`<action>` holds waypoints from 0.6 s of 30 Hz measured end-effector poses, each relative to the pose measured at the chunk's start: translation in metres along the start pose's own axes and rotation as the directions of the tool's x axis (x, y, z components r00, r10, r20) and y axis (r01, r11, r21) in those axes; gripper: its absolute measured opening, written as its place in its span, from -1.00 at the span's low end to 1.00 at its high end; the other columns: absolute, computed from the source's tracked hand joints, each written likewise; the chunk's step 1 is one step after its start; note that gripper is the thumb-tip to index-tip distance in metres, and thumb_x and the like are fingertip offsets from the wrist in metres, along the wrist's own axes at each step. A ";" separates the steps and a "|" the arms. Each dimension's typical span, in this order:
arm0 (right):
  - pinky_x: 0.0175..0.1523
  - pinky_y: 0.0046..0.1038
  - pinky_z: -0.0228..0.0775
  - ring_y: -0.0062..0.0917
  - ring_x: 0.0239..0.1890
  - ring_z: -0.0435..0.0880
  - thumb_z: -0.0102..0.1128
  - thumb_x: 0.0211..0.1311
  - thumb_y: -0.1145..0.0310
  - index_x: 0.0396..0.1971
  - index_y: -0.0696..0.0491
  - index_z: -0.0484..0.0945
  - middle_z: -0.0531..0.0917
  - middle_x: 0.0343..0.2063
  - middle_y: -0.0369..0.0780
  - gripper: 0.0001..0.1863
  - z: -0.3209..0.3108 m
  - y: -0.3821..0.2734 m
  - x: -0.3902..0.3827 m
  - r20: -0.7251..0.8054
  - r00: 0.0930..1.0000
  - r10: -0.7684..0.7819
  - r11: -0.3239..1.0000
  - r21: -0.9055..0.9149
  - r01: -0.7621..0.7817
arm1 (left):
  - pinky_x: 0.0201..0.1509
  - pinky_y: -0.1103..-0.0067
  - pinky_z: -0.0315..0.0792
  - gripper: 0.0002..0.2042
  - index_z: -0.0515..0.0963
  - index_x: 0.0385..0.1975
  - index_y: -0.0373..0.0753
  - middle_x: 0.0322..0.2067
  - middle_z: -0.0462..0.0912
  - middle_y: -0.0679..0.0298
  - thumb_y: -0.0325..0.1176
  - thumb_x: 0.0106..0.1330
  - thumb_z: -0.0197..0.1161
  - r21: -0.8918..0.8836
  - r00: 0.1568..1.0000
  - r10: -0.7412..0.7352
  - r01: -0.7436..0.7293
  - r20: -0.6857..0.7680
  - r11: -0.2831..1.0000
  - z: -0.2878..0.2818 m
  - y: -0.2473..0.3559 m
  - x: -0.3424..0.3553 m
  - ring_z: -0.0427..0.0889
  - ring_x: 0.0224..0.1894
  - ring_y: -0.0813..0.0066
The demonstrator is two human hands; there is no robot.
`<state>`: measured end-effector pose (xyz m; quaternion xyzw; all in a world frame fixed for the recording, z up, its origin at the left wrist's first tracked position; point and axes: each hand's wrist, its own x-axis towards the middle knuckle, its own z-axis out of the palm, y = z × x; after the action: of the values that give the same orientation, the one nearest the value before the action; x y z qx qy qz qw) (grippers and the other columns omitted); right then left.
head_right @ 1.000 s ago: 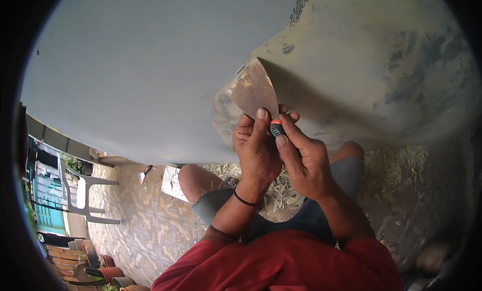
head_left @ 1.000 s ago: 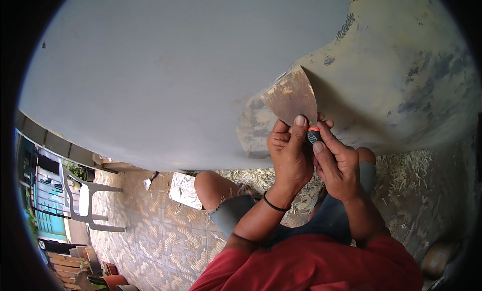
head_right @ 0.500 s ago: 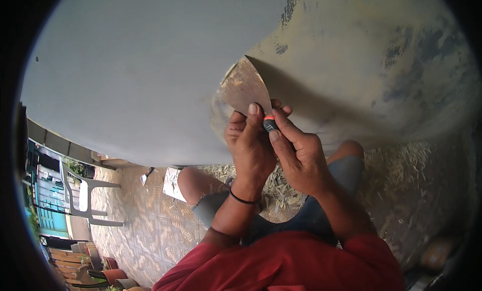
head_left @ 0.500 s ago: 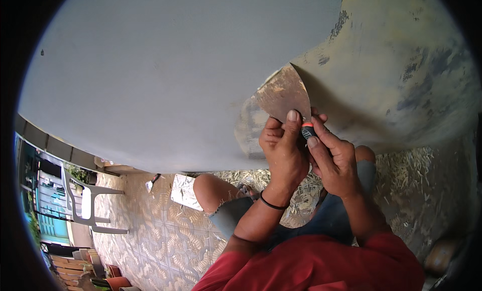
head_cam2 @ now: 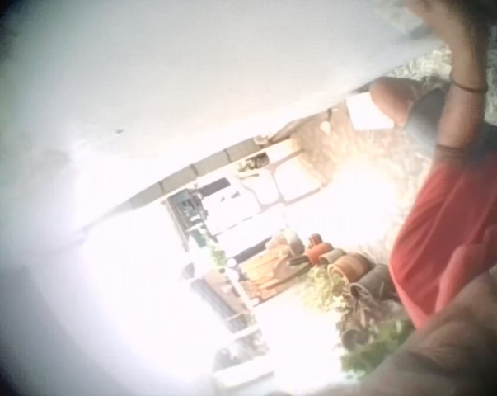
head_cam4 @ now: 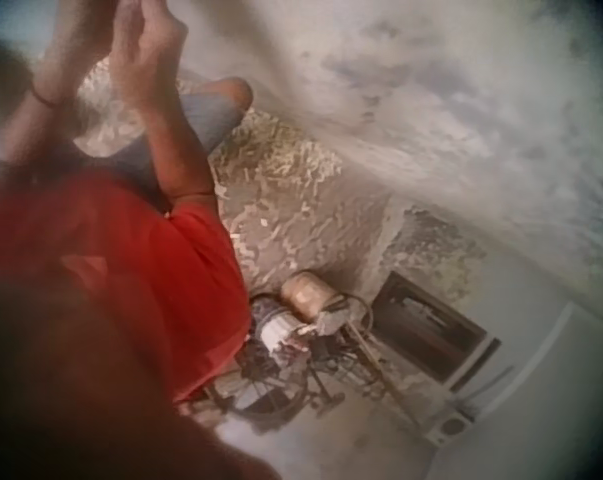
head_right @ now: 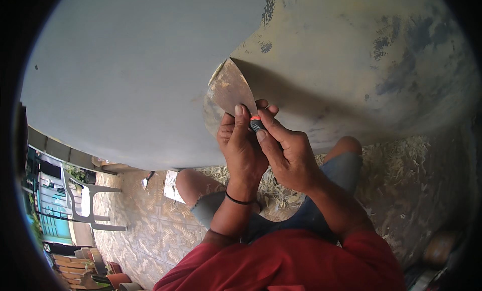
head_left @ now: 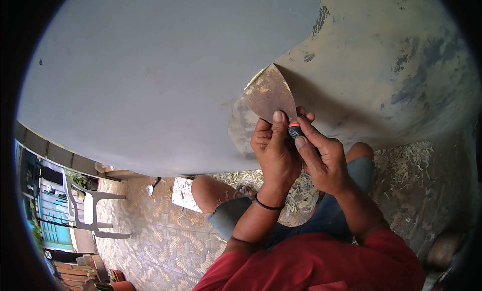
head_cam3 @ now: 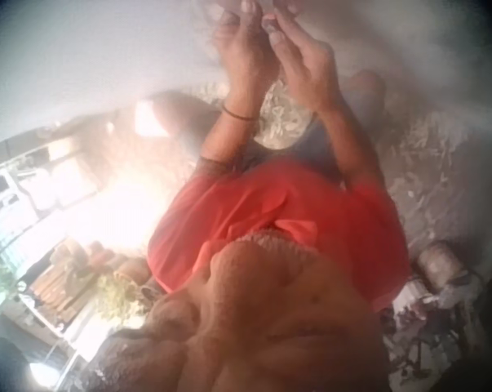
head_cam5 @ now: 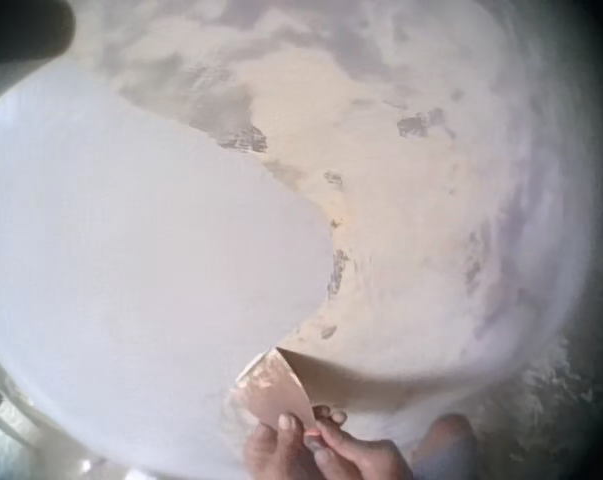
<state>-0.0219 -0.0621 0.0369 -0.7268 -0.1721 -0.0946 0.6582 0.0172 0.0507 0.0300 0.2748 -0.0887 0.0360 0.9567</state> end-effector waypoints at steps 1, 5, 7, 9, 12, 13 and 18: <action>0.41 -0.40 0.41 -0.34 0.39 0.57 0.03 0.62 0.51 0.45 0.41 0.31 0.57 0.34 0.13 -0.49 -0.002 0.002 -0.003 -0.006 1.000 -0.015 1.000 -0.014 0.015 | -0.03 0.35 0.75 -0.74 0.53 0.07 -0.41 -0.11 0.76 -0.05 -0.33 0.62 0.24 -0.020 1.000 0.009 -0.009 -0.008 1.000 0.002 0.000 0.000 0.82 -0.09 0.13; 0.37 -0.42 0.45 -0.38 0.32 0.62 0.04 0.63 0.49 0.45 0.39 0.32 0.63 0.28 0.09 -0.49 0.000 -0.002 0.004 -0.017 0.999 -0.049 0.998 -0.026 0.049 | 0.00 0.35 0.73 -0.74 0.53 0.09 -0.40 -0.11 0.76 -0.03 -0.31 0.62 0.23 0.018 1.000 0.002 -0.002 0.005 1.000 0.005 -0.004 -0.001 0.81 -0.09 0.15; 0.32 -0.44 0.48 -0.43 0.26 0.66 0.05 0.63 0.47 0.44 0.38 0.34 0.68 0.21 0.07 -0.49 0.011 -0.009 0.022 0.010 0.995 -0.095 0.995 -0.016 0.095 | 0.01 0.35 0.73 -0.73 0.53 0.09 -0.39 -0.11 0.76 -0.01 -0.30 0.63 0.22 0.012 0.997 0.073 -0.074 0.036 0.997 0.002 0.015 0.016 0.81 -0.08 0.17; 0.24 -0.49 0.52 -0.51 0.13 0.70 0.08 0.63 0.45 0.43 0.36 0.37 0.72 0.14 0.01 -0.50 0.022 -0.010 0.044 0.058 0.969 -0.240 0.969 -0.052 0.243 | 0.02 0.40 0.71 -0.69 0.53 0.11 -0.36 -0.10 0.76 0.03 -0.22 0.64 0.21 0.070 0.986 0.165 -0.167 0.033 0.984 0.000 0.033 0.025 0.80 -0.05 0.21; 0.31 -0.49 0.47 -0.51 0.21 0.67 0.08 0.63 0.46 0.43 0.35 0.38 0.67 0.23 0.04 -0.51 0.026 -0.017 0.045 0.122 0.970 -0.212 0.973 -0.066 0.221 | 0.04 0.44 0.70 -0.69 0.53 0.14 -0.32 -0.07 0.76 0.05 -0.19 0.66 0.17 0.070 0.988 0.152 -0.152 0.005 0.986 -0.002 0.045 0.018 0.79 0.00 0.25; 0.37 -0.47 0.43 -0.48 0.28 0.64 0.07 0.63 0.47 0.43 0.35 0.38 0.63 0.30 0.07 -0.52 0.032 -0.018 0.040 0.156 0.975 -0.161 0.984 -0.050 0.170 | 0.05 0.43 0.70 -0.69 0.53 0.14 -0.32 -0.06 0.76 0.05 -0.19 0.66 0.16 0.068 0.989 0.143 -0.141 -0.025 0.988 -0.011 0.044 0.012 0.78 0.01 0.25; 0.13 -0.50 0.57 -0.50 0.05 0.76 0.06 0.62 0.49 0.43 0.35 0.39 0.73 0.13 0.03 -0.52 0.028 0.037 -0.012 0.030 0.998 -0.055 0.996 -0.067 0.057 | 0.10 0.39 0.67 -0.73 0.53 0.07 -0.30 -0.03 0.76 0.01 -0.20 0.67 0.15 0.064 0.981 -0.074 0.087 -0.179 0.994 -0.057 -0.004 -0.024 0.77 -0.01 0.28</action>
<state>-0.0217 -0.0392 -0.0046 -0.7449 -0.1983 -0.1084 0.6277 0.0027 0.0770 -0.0246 0.3081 0.0089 0.0246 0.9510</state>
